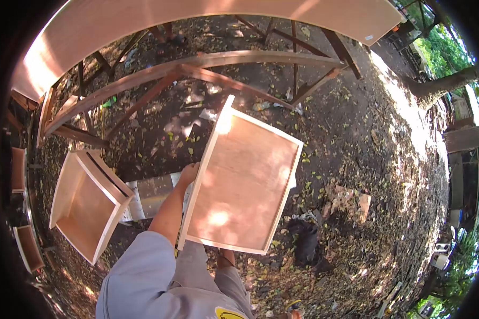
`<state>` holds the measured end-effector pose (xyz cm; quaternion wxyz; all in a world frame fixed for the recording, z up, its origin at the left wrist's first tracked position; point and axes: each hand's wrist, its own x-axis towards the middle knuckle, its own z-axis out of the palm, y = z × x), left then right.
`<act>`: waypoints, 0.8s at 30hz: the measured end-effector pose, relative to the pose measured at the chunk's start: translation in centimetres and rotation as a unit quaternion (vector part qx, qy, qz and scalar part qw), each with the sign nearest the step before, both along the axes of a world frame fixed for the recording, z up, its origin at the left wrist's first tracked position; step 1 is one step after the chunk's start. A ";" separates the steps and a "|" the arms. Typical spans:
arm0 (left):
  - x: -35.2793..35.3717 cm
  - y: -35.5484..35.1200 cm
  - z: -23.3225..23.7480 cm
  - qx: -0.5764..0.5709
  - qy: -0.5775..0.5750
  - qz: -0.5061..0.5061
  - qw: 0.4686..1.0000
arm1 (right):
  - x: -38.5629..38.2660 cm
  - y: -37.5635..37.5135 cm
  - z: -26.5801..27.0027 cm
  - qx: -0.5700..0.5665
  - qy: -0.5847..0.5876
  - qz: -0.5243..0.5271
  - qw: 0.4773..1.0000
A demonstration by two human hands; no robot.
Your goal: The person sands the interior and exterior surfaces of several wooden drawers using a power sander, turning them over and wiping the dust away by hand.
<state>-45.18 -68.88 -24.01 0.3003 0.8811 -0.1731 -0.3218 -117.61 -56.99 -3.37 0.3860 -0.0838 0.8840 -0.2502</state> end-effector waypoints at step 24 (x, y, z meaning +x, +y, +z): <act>-8.5 19.4 -12.4 -0.074 0.450 0.206 0.866 | 5.1 -4.6 5.1 -0.012 0.051 0.050 0.997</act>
